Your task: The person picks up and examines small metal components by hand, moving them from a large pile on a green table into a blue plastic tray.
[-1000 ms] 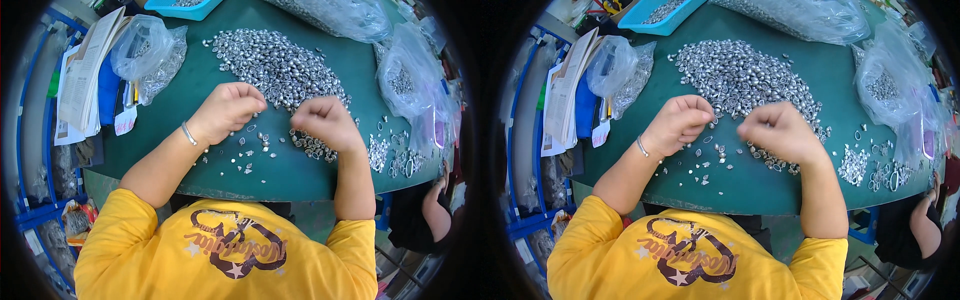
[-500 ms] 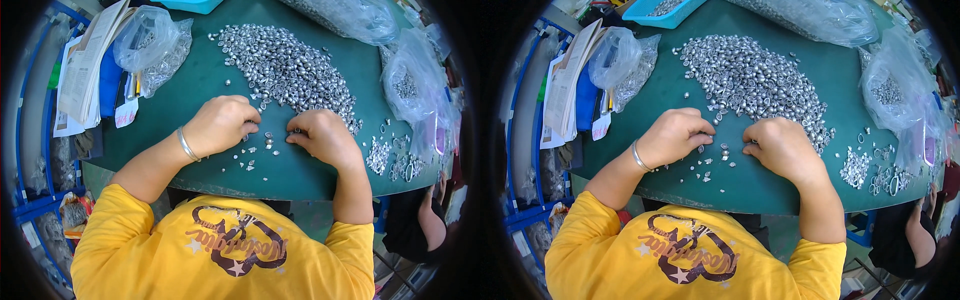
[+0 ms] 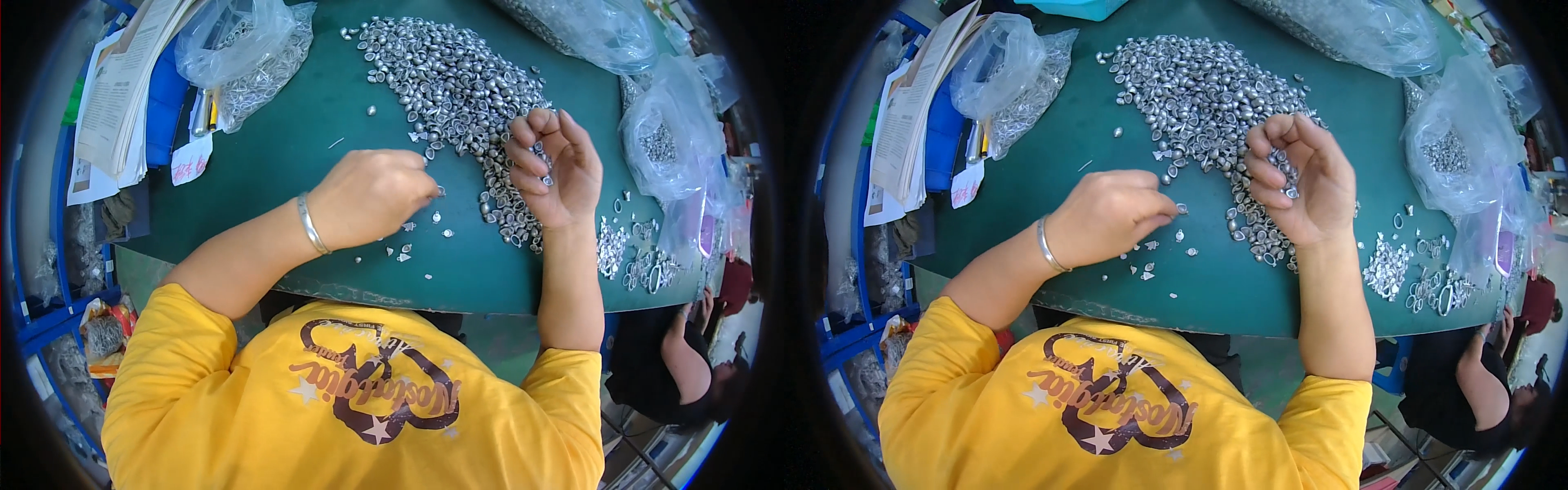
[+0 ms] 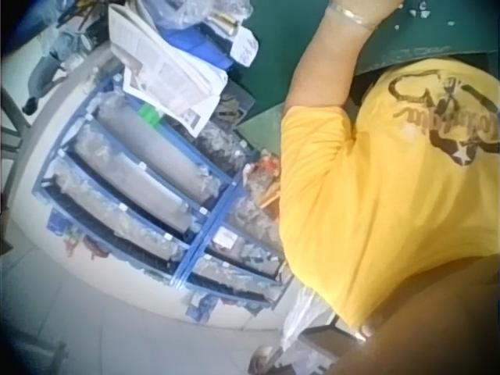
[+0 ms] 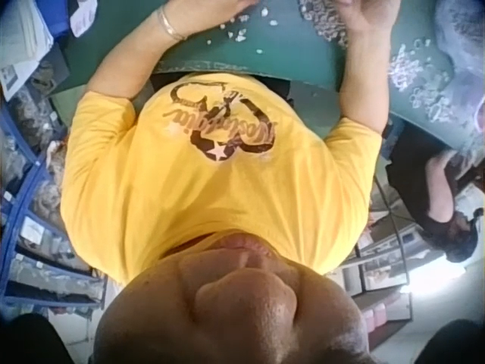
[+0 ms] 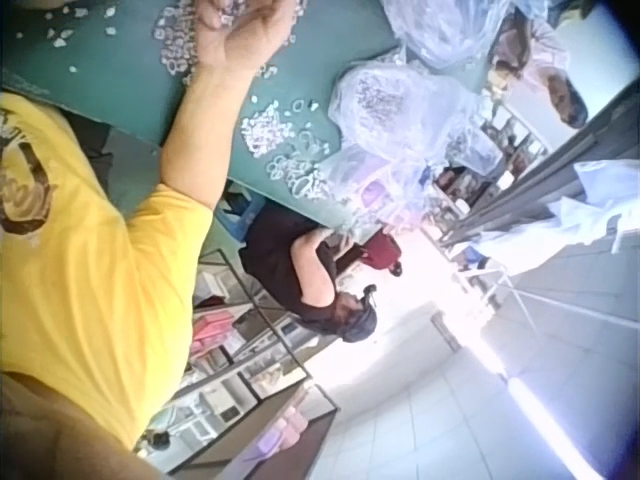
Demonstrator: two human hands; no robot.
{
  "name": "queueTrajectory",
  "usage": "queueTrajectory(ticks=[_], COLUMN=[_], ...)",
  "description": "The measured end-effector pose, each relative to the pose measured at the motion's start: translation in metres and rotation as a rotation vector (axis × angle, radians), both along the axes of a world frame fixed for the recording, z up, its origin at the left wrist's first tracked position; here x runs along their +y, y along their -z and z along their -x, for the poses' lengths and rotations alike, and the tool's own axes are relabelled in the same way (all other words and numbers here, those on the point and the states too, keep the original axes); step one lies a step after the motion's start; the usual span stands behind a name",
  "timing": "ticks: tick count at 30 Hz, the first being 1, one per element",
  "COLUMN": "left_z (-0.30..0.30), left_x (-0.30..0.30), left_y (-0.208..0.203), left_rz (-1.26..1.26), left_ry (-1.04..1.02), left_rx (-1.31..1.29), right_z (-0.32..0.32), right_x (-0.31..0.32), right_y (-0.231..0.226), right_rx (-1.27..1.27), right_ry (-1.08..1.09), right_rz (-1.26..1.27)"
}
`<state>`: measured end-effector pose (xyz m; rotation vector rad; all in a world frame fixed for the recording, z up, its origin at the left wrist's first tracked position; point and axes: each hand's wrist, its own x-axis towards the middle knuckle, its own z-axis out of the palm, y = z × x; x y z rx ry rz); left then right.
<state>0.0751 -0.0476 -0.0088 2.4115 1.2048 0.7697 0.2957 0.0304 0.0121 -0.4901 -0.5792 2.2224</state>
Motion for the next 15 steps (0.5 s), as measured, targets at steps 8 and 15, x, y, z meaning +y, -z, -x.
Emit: queueTrajectory(ticks=[8,15], left_z=[0.016,0.011], left_x=[0.006,0.013], left_y=[-0.009,0.002], left_rz=[-0.018,-0.089], left_ry=[-0.218,-0.298], left_rx=[-0.08,-0.144], right_z=[0.005,0.027], right_x=[-0.013,-0.032], right_y=[-0.013,-0.006], right_rx=[-1.238,-1.448], right_ry=[0.112,0.14], right_rz=[-0.867,-1.431])
